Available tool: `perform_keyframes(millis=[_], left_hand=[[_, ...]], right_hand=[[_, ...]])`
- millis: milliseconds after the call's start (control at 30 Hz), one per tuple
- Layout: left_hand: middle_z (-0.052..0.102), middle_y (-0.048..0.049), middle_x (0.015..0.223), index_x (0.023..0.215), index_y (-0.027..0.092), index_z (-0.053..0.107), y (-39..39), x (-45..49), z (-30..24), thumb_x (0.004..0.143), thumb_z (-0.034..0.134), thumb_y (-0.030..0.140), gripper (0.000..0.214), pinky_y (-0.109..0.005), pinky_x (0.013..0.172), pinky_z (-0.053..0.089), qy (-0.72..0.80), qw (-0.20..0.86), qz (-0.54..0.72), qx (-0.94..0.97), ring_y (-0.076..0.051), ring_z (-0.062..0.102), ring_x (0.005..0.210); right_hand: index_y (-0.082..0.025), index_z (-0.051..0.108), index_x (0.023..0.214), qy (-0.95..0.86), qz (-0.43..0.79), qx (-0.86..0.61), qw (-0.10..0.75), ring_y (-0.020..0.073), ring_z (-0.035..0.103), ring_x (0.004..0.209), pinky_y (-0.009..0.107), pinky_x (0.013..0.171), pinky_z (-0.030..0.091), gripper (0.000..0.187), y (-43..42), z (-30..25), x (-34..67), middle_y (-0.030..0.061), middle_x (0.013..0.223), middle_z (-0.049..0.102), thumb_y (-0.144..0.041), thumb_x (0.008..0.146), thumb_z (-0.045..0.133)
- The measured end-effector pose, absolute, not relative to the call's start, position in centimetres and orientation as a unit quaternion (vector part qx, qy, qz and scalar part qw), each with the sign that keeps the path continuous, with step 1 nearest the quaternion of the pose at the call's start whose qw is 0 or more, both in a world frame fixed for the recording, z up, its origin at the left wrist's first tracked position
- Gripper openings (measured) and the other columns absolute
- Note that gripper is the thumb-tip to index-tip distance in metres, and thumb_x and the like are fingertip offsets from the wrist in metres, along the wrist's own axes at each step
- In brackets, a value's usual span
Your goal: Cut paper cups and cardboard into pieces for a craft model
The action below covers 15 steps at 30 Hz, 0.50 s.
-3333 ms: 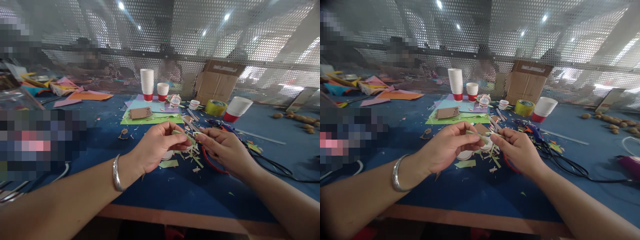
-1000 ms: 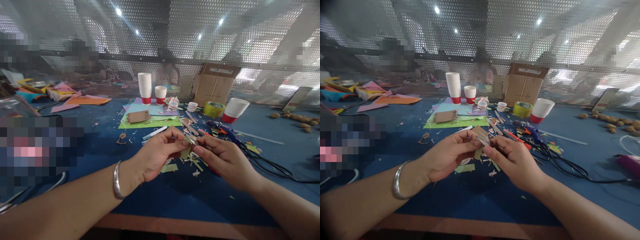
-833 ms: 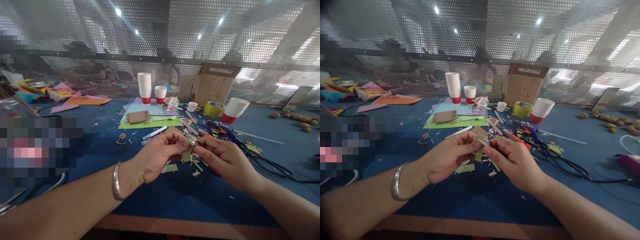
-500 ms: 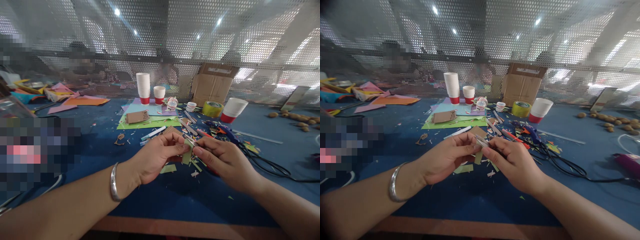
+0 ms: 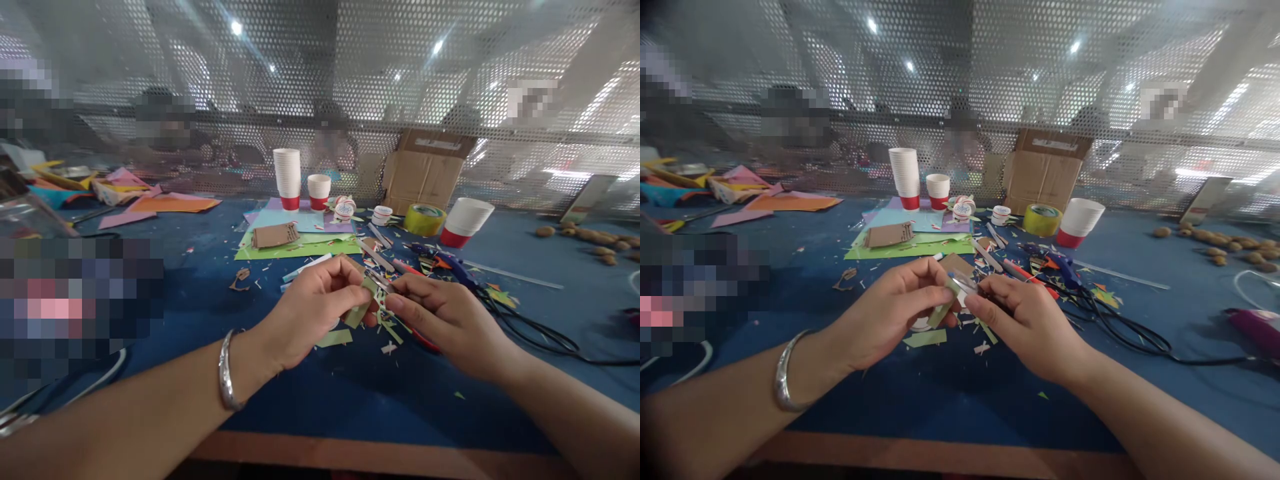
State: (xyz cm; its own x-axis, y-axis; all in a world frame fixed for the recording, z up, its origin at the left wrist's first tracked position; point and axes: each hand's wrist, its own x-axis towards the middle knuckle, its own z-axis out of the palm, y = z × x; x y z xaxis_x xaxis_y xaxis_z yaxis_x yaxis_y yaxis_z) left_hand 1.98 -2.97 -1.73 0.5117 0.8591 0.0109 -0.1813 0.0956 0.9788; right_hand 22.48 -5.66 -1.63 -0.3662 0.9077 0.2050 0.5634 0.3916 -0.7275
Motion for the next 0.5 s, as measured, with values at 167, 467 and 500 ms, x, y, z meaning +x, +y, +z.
perform_keyframes(millis=[167, 467, 500], left_hand=[[0.068, 0.0005, 0.066, 0.081, 0.017, 0.054, -2.97, 1.99, -1.98, 0.085, 0.065, 0.015, 0.012, -0.022, 0.061, 0.046, 0.311, 0.666, 0.377, 0.563, -0.012, 0.068, 0.065], [0.069, 0.0002, 0.065, 0.081, 0.018, 0.053, -2.81, 2.01, -1.95, 0.085, 0.065, 0.018, 0.012, -0.022, 0.058, 0.042, 0.323, 0.659, 0.36, 0.576, -0.012, 0.066, 0.064], [0.068, 0.0003, 0.065, 0.081, 0.018, 0.053, -2.85, 2.0, -1.93, 0.085, 0.065, 0.018, 0.013, -0.021, 0.057, 0.04, 0.326, 0.661, 0.358, 0.573, -0.012, 0.067, 0.064]], right_hand=[[-0.018, 0.06, 0.078, -0.776, 0.286, -0.476, 0.3, 0.0104, 0.044, 0.062, 0.024, 0.058, 0.035, 0.039, -5.69, -1.61, 22.45, -0.003, 0.069, 0.049, -0.047, 0.101, 0.049], [-0.018, 0.064, 0.082, -0.774, 0.306, -0.473, 0.288, 0.0076, 0.034, 0.047, 0.024, 0.047, 0.029, 0.038, -5.84, -1.58, 22.52, -0.007, 0.057, 0.038, -0.047, 0.101, 0.05], [-0.018, 0.066, 0.083, -0.776, 0.306, -0.471, 0.287, 0.0078, 0.035, 0.048, 0.024, 0.047, 0.029, 0.037, -5.88, -1.53, 22.52, -0.0064, 0.059, 0.04, -0.047, 0.101, 0.05]])
